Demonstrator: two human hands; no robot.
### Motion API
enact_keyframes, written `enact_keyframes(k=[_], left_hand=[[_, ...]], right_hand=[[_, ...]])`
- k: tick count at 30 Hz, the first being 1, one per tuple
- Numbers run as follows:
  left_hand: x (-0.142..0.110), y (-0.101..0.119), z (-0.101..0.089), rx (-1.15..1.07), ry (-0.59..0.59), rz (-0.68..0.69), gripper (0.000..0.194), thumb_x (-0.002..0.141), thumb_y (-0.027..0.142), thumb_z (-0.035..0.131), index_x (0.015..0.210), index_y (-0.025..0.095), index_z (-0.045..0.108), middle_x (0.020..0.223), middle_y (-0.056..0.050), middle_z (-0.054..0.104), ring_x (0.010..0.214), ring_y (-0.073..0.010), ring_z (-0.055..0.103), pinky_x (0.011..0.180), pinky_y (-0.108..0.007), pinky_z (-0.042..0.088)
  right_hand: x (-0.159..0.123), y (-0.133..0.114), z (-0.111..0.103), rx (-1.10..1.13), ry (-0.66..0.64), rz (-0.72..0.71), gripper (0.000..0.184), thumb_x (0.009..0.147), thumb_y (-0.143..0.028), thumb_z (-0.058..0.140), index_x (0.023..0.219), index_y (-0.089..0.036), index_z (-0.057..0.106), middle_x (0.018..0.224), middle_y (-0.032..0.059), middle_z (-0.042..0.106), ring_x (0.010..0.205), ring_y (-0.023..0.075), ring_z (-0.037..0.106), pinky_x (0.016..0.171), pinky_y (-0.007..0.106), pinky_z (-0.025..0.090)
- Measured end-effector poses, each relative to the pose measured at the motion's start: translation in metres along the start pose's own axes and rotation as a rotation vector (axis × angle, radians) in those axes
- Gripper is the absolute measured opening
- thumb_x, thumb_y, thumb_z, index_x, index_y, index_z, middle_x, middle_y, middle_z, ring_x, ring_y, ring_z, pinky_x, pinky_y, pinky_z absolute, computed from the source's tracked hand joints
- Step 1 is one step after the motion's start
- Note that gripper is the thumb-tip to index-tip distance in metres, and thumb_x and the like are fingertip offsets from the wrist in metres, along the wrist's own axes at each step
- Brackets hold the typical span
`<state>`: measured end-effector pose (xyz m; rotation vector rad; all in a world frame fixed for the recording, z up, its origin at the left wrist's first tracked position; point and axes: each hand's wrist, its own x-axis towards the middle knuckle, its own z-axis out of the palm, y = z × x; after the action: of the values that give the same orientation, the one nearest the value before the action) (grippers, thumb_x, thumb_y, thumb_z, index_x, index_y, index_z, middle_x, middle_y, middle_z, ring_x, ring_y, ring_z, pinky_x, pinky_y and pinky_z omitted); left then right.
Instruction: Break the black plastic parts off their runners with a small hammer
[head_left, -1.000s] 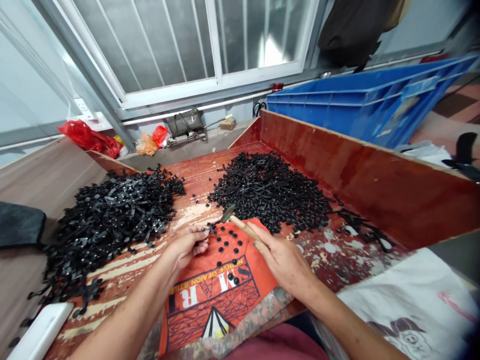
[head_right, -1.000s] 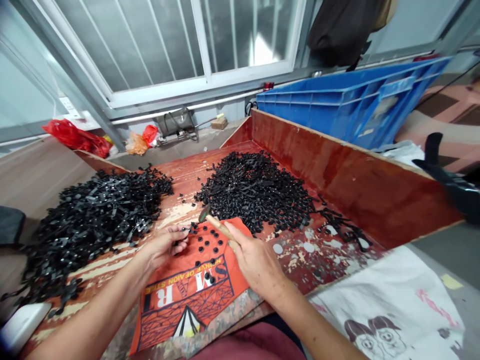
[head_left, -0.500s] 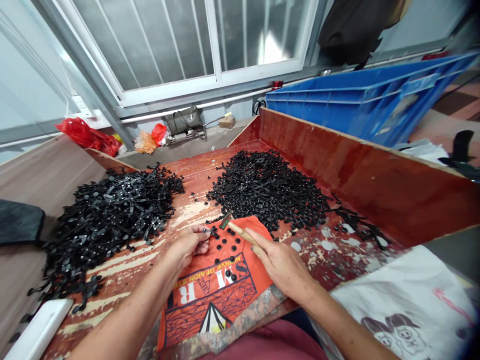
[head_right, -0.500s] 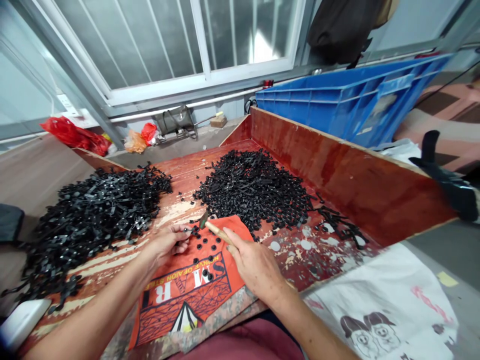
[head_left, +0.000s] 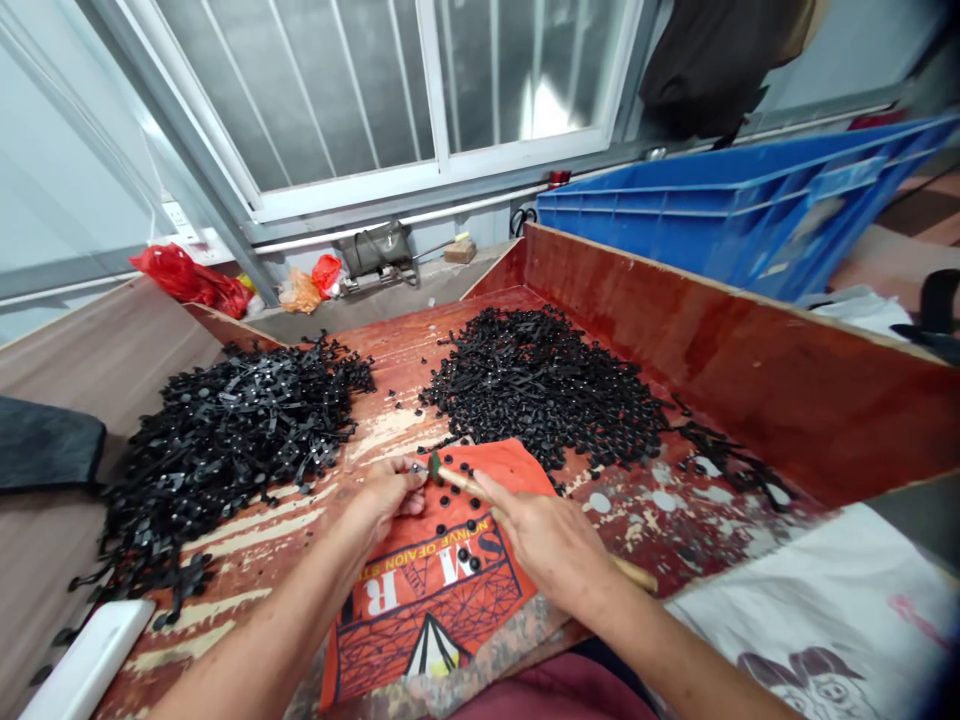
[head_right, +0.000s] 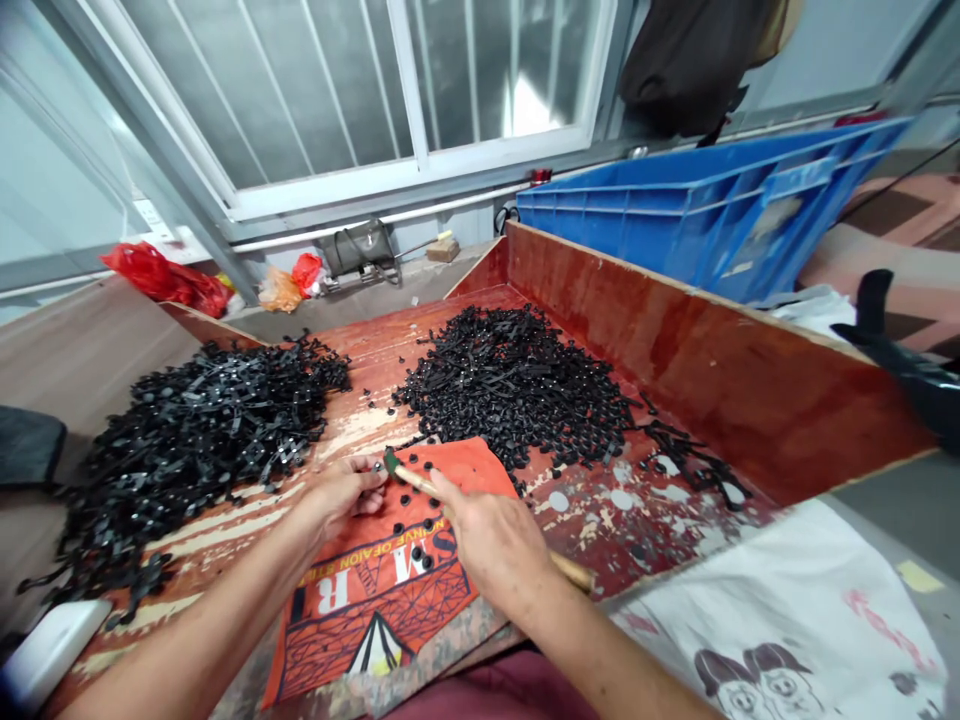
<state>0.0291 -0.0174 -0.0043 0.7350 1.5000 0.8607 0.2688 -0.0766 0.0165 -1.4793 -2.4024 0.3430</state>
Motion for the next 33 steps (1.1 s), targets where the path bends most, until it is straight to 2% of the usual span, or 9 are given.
enact_keyframes(k=[4, 8, 13, 15, 18, 21, 23, 28, 33], left_hand=[[0.000, 0.001, 0.002, 0.004, -0.006, -0.004, 0.013, 0.075, 0.006, 0.068, 0.074, 0.014, 0.058, 0.048, 0.005, 0.055, 0.034, -0.0069, 0.051, 0.037, -0.015, 0.044], [-0.003, 0.003, 0.005, 0.013, -0.010, -0.023, 0.011, 0.079, 0.005, 0.062, 0.081, 0.014, 0.058, 0.052, 0.004, 0.056, 0.036, -0.0074, 0.054, 0.042, -0.018, 0.049], [-0.020, 0.027, -0.025, 0.205, -0.110, -0.001, 0.042, 0.083, 0.018, 0.060, 0.124, 0.023, 0.056, 0.072, -0.001, 0.067, 0.057, -0.0158, 0.066, 0.052, -0.027, 0.056], [-0.026, 0.041, -0.046, 0.522, -0.065, 0.107, 0.041, 0.080, 0.021, 0.061, 0.121, 0.023, 0.063, 0.072, -0.002, 0.067, 0.058, -0.0163, 0.064, 0.051, -0.025, 0.053], [-0.031, 0.054, -0.066, 0.936, -0.049, 0.419, 0.031, 0.075, 0.017, 0.063, 0.103, 0.025, 0.075, 0.080, -0.003, 0.071, 0.073, -0.0180, 0.064, 0.066, -0.024, 0.051], [-0.030, 0.053, -0.063, 1.054, -0.275, 0.709, 0.037, 0.076, 0.016, 0.063, 0.107, 0.032, 0.076, 0.096, -0.003, 0.073, 0.089, -0.0204, 0.063, 0.080, -0.026, 0.047], [-0.027, 0.047, -0.054, 1.113, -0.390, 0.827, 0.032, 0.079, 0.019, 0.062, 0.103, 0.033, 0.077, 0.095, -0.003, 0.071, 0.085, -0.0199, 0.061, 0.078, -0.026, 0.045], [-0.018, 0.035, -0.047, 1.504, -0.346, 1.024, 0.017, 0.087, 0.029, 0.061, 0.091, 0.030, 0.078, 0.093, -0.006, 0.064, 0.092, -0.0236, 0.056, 0.087, -0.035, 0.042], [-0.018, 0.049, -0.050, 1.702, -0.367, 1.212, 0.017, 0.091, 0.030, 0.059, 0.091, 0.029, 0.076, 0.132, -0.007, 0.058, 0.127, -0.0300, 0.042, 0.110, -0.052, 0.024]], right_hand=[[-0.001, 0.003, -0.001, 0.059, 0.127, 0.013, 0.057, 0.099, -0.023, 0.041, 0.154, -0.037, 0.030, 0.099, 0.0019, 0.077, 0.077, 0.0214, 0.073, 0.065, 0.031, 0.058], [0.001, 0.000, 0.001, -0.040, 0.008, 0.003, 0.056, 0.098, -0.024, 0.044, 0.151, -0.040, 0.035, 0.076, 0.0000, 0.077, 0.064, 0.0222, 0.071, 0.054, 0.029, 0.053], [0.007, -0.002, -0.006, 0.000, -0.029, 0.015, 0.056, 0.097, -0.023, 0.045, 0.149, -0.042, 0.039, 0.089, 0.0003, 0.078, 0.070, 0.0223, 0.072, 0.059, 0.030, 0.055], [0.008, 0.000, -0.010, 0.068, -0.002, -0.018, 0.058, 0.097, -0.021, 0.045, 0.148, -0.047, 0.037, 0.105, -0.0021, 0.077, 0.077, 0.0197, 0.073, 0.066, 0.029, 0.056], [0.009, 0.002, -0.012, 0.122, 0.028, -0.050, 0.061, 0.096, -0.020, 0.046, 0.147, -0.051, 0.037, 0.119, -0.0049, 0.072, 0.084, 0.0181, 0.072, 0.072, 0.029, 0.057], [0.011, 0.004, -0.011, 0.132, 0.034, -0.053, 0.059, 0.095, -0.020, 0.047, 0.146, -0.049, 0.040, 0.120, -0.0034, 0.072, 0.083, 0.0187, 0.072, 0.074, 0.030, 0.058], [0.012, 0.004, -0.011, 0.111, 0.029, -0.044, 0.055, 0.096, -0.022, 0.048, 0.145, -0.047, 0.044, 0.115, -0.0012, 0.074, 0.080, 0.0197, 0.072, 0.071, 0.031, 0.058], [0.014, 0.003, -0.010, 0.009, -0.010, -0.026, 0.055, 0.098, -0.025, 0.046, 0.147, -0.049, 0.039, 0.099, -0.0008, 0.078, 0.076, 0.0222, 0.074, 0.064, 0.031, 0.057], [0.013, 0.004, -0.015, 0.019, -0.016, -0.026, 0.055, 0.098, -0.024, 0.046, 0.146, -0.048, 0.039, 0.099, -0.0006, 0.078, 0.077, 0.0226, 0.074, 0.066, 0.033, 0.058]])
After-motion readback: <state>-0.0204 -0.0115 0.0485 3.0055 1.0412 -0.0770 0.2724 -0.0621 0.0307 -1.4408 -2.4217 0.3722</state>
